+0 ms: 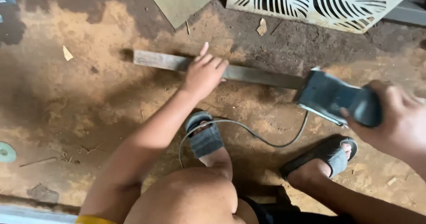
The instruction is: A person is using a power sander to smooth the surface of a wooden plank in a workshop.
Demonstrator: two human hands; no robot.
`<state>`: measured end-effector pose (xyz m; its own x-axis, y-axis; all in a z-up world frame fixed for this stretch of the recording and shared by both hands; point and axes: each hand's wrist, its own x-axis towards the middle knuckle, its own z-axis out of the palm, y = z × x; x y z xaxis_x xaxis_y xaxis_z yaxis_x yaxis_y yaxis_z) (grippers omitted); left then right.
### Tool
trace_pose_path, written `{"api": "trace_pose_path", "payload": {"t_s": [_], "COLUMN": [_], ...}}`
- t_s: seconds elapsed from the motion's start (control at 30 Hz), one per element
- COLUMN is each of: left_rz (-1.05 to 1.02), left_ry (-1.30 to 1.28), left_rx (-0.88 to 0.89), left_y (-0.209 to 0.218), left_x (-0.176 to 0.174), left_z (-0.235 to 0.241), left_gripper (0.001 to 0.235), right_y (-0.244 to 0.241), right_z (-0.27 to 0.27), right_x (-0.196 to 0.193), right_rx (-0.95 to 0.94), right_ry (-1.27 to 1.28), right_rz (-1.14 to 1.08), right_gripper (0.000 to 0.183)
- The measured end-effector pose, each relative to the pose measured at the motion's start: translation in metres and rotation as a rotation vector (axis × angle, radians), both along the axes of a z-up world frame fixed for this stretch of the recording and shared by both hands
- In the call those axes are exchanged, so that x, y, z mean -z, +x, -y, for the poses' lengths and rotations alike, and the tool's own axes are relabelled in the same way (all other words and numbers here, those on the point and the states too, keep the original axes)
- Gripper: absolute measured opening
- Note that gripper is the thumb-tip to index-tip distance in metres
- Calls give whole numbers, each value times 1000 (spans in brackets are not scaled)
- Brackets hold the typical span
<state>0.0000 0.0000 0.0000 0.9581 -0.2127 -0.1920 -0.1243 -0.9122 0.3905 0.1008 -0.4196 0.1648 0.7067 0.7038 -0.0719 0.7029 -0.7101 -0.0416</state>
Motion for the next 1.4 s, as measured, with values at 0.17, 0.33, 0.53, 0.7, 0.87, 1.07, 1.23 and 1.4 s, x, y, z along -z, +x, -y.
{"api": "trace_pose_path", "payload": {"t_s": [0.17, 0.33, 0.53, 0.7, 0.87, 1.07, 1.23, 1.4], "left_rz": [8, 39, 260, 160, 135, 168, 232, 289], "left_ry": [-27, -63, -39, -183, -188, -223, -236, -258], "left_rx": [-66, -348, -662, -721, -725, -752, -803, -819], "left_y": [-14, -71, -134, -139, -137, -139, -140, -137], "left_x": [-27, -40, 18, 30, 29, 37, 54, 48], "left_z": [-33, -105, -135, -123, -123, -118, -112, -109], "left_gripper": [79, 74, 63, 66, 65, 68, 78, 76], "right_y": [16, 17, 12, -7, -16, 3, -1, -19], "right_z": [-75, -125, -182, -244, -250, -203, -211, -258], "right_x": [4, 22, 30, 13, 12, 6, 9, 17], "right_rx": [-233, -287, -335, -231, -241, -29, 51, -194], "right_ry": [-133, -133, -153, -263, -290, -480, -523, -316], "right_rz": [-113, -160, -163, -264, -244, -344, -348, -238], "right_gripper": [69, 72, 80, 75, 65, 67, 62, 58]}}
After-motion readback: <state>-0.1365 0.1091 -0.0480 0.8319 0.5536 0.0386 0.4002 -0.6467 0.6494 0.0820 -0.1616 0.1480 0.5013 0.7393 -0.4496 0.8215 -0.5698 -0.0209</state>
